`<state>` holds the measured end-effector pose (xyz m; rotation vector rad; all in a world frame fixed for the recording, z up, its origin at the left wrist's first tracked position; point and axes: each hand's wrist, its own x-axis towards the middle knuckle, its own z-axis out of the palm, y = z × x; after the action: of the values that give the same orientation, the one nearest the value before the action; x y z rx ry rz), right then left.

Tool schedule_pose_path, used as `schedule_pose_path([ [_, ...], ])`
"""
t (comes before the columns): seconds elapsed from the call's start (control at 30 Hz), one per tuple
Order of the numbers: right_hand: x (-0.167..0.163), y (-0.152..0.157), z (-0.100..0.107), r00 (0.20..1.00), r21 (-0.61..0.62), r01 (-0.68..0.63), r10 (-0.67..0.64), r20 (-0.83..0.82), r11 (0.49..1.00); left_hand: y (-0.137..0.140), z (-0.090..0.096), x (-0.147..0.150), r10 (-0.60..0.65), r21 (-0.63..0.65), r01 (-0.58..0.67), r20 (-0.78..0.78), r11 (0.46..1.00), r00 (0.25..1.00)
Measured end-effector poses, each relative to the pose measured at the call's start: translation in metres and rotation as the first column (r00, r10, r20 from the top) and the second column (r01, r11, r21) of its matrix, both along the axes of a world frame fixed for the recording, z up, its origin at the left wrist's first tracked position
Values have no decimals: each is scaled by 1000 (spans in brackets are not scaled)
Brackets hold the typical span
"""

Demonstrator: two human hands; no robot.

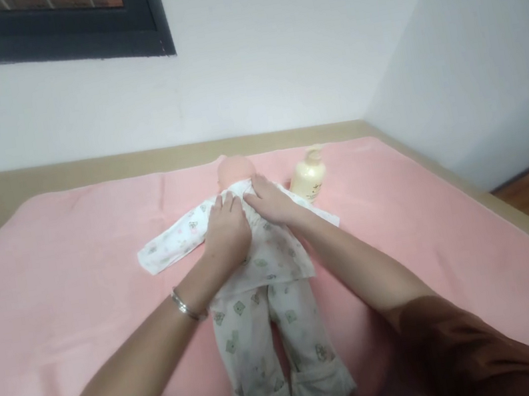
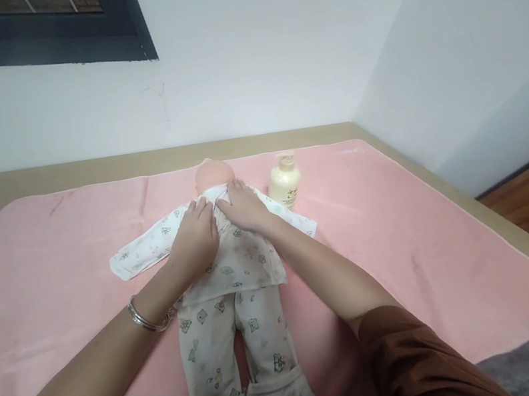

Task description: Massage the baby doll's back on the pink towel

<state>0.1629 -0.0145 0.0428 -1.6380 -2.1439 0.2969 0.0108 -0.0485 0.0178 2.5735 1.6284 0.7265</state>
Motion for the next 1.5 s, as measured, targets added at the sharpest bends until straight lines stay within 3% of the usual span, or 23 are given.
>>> schedule_pose_path([
  [0.1,-6,-7,0,998,-67,43,-39,50,997,3,6,-3,-2,-69,3,23,998,1000],
  [0.23,-21,-35,9,975,-25,42,-35,218,999,14,16,-10,26,-179,-13,72,984,997],
  [0.43,-30,-65,15,878,36,-166,131,461,986,21,10,-11,24,-153,-6,115,988,993],
  [0.5,-25,-57,14,900,35,-168,139,413,985,20,5,-10,58,-134,-44,108,990,992],
  [0.63,-15,-28,8,981,-62,14,-1,194,998,12,-2,-4,78,-83,-71,86,994,993],
  [0.73,-12,-15,2,991,-104,55,-42,126,993,4,-4,1,91,-60,-87,70,994,993],
  [0.87,-12,-16,0,991,-81,34,-23,129,996,3,-1,2,65,-123,-55,78,991,995],
  [1.07,-28,-43,1,970,17,9,-13,243,1000,30,6,-18,60,-258,9,259,966,964],
  [1.17,-33,-50,0,973,58,-38,24,229,998,34,6,-20,52,-189,2,278,982,959],
  [1.3,-21,-33,1,985,17,-72,69,155,997,21,0,-10,84,-65,-74,168,995,982],
  [1.4,-7,-15,2,992,-52,-68,73,107,996,7,-3,-3,40,53,-45,90,998,995],
  [1.5,-1,-7,2,991,-77,-66,75,114,995,0,1,0,-6,65,5,20,998,1000],
])
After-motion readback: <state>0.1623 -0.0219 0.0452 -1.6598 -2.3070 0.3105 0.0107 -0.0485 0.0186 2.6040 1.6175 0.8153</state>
